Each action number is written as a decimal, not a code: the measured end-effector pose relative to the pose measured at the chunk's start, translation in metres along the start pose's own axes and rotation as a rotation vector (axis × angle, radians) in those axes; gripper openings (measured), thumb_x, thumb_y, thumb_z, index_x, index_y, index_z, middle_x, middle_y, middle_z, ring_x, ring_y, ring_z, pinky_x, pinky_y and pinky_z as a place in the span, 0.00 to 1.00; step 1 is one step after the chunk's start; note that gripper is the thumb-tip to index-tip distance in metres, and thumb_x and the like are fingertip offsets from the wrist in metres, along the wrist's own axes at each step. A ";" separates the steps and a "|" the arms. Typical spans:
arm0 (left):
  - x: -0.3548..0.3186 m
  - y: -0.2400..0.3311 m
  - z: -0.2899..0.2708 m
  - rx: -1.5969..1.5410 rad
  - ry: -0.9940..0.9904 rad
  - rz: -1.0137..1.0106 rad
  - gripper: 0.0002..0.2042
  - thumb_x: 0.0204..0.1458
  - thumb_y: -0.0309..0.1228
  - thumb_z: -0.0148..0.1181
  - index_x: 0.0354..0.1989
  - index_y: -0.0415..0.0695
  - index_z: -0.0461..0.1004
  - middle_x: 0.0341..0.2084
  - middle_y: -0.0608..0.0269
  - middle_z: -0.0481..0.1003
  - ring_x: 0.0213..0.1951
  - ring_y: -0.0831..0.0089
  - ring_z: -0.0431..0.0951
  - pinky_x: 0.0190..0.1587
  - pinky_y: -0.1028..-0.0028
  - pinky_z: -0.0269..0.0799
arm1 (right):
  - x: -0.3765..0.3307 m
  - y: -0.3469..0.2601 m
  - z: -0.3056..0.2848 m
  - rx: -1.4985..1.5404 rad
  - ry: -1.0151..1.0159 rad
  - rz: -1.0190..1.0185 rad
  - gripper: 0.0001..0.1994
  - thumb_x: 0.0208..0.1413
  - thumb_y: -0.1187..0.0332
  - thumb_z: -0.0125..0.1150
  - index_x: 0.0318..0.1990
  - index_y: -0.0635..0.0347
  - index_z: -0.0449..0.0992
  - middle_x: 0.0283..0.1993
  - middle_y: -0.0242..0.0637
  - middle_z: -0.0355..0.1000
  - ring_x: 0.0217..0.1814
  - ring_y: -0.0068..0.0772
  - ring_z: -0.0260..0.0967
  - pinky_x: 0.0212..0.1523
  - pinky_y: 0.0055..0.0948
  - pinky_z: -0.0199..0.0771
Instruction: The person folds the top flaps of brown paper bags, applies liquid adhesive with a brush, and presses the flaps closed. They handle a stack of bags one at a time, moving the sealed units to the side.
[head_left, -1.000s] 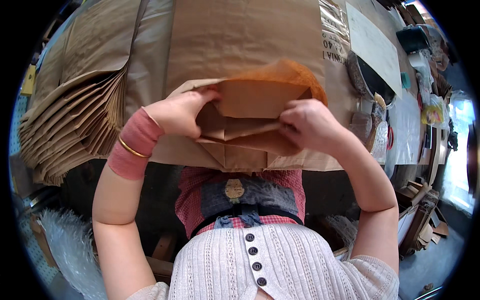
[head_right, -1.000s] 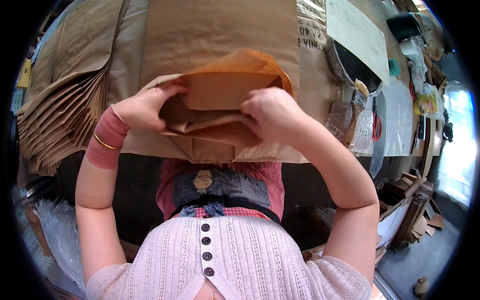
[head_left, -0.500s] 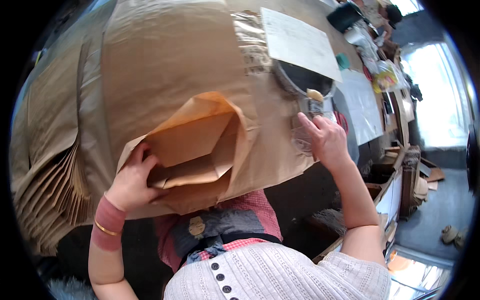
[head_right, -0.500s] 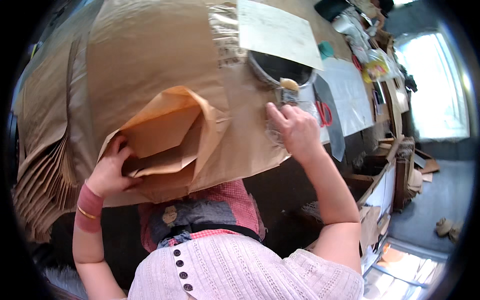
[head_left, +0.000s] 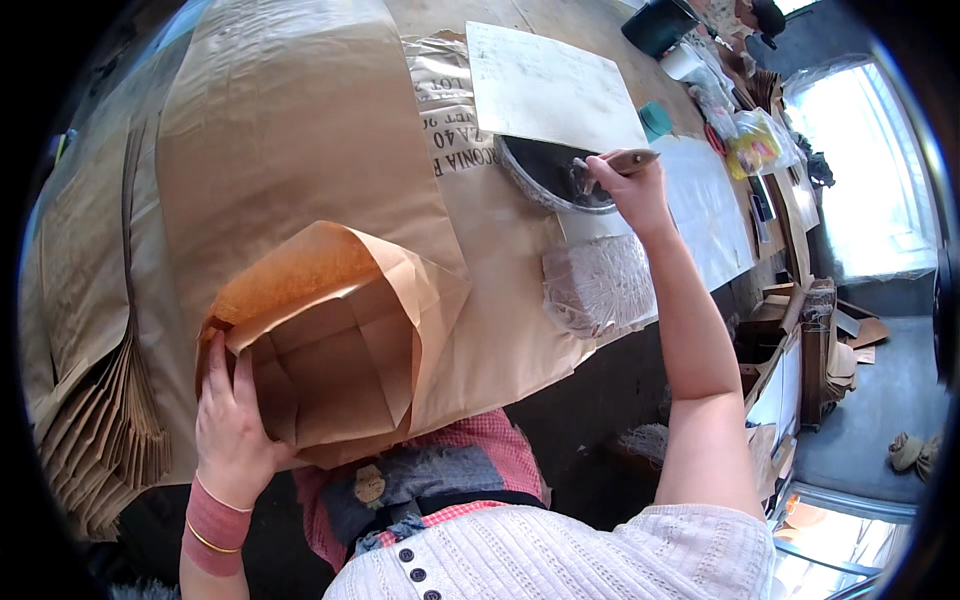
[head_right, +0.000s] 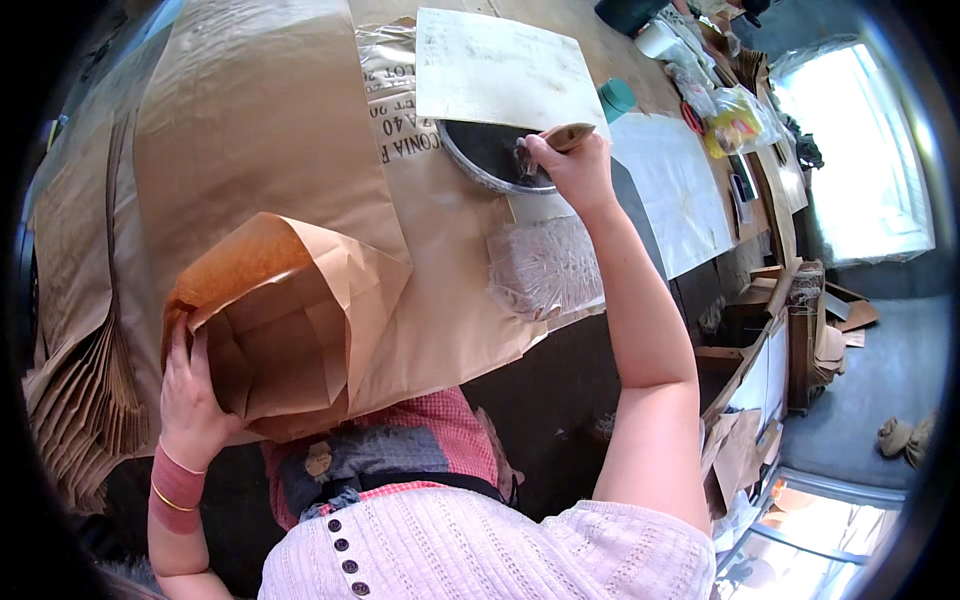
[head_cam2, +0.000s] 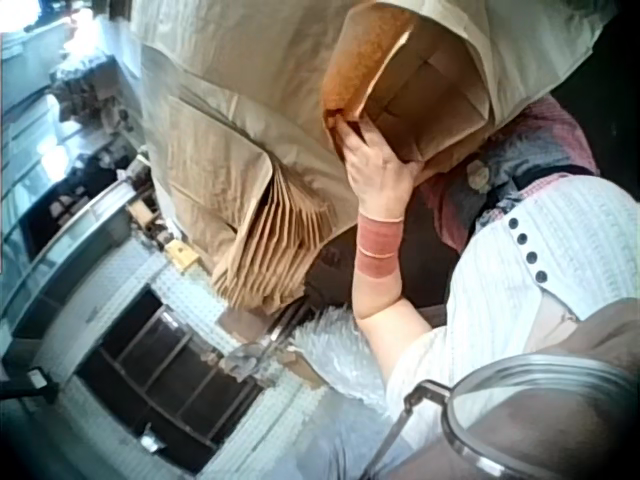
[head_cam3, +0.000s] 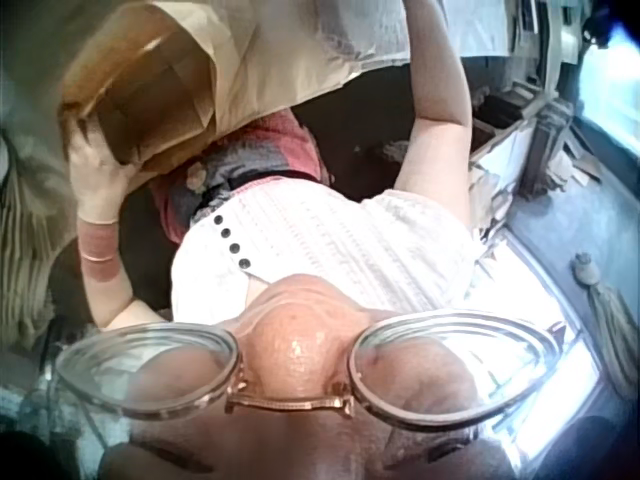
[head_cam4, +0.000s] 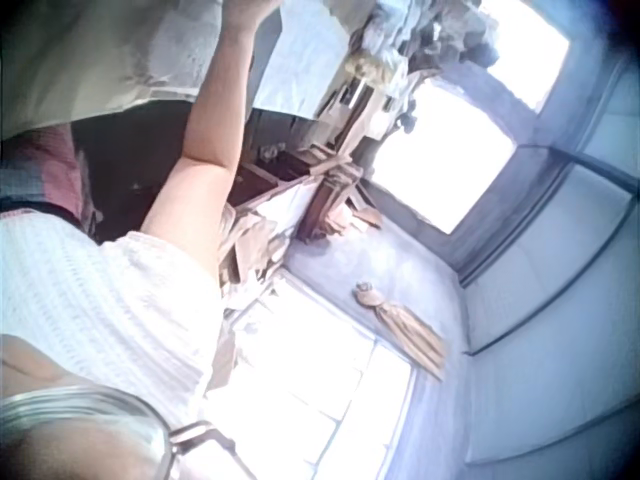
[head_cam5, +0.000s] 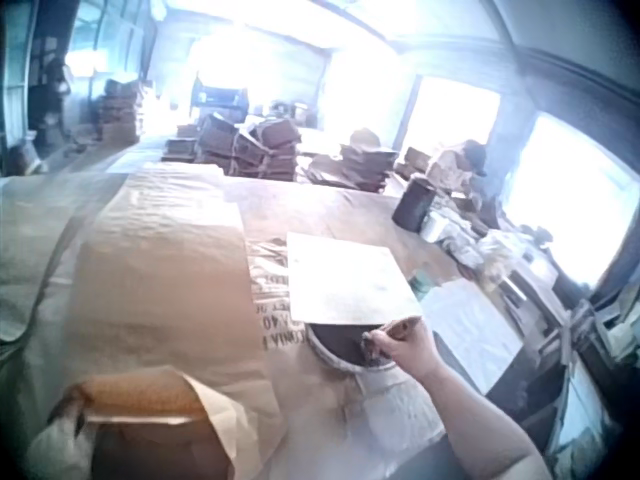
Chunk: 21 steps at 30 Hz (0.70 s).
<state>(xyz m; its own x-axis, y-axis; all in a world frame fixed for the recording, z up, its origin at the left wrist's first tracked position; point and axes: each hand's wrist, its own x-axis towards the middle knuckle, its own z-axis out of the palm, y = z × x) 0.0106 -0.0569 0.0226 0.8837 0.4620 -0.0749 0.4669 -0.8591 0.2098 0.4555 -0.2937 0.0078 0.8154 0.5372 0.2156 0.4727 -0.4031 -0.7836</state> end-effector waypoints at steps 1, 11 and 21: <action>-0.003 -0.007 0.001 0.040 -0.027 0.006 0.53 0.27 0.31 0.76 0.66 0.38 0.50 0.67 0.38 0.48 0.66 0.40 0.53 0.66 0.55 0.57 | 0.004 0.003 0.001 0.039 0.004 0.011 0.09 0.51 0.69 0.69 0.29 0.68 0.80 0.28 0.33 0.77 0.31 0.16 0.71 0.32 0.20 0.71; 0.018 -0.005 -0.007 -0.033 -0.162 -0.016 0.63 0.20 0.36 0.80 0.70 0.41 0.44 0.69 0.39 0.43 0.70 0.43 0.46 0.70 0.56 0.50 | 0.001 -0.035 -0.059 -0.143 -0.655 -0.309 0.10 0.52 0.71 0.67 0.42 0.65 0.81 0.35 0.35 0.77 0.32 0.25 0.70 0.35 0.25 0.71; 0.018 -0.047 0.018 -0.331 0.029 0.106 0.56 0.30 0.44 0.77 0.66 0.35 0.48 0.62 0.41 0.57 0.63 0.42 0.59 0.64 0.57 0.58 | -0.019 -0.046 -0.018 0.855 -0.041 0.176 0.10 0.58 0.67 0.57 0.39 0.64 0.79 0.30 0.31 0.74 0.21 0.15 0.57 0.21 0.15 0.55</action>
<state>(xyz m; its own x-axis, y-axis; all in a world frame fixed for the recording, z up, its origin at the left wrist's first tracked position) 0.0048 -0.0123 -0.0062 0.9231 0.3844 -0.0090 0.3327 -0.7868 0.5199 0.4239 -0.2990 0.0508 0.8328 0.5520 0.0419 -0.0852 0.2026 -0.9755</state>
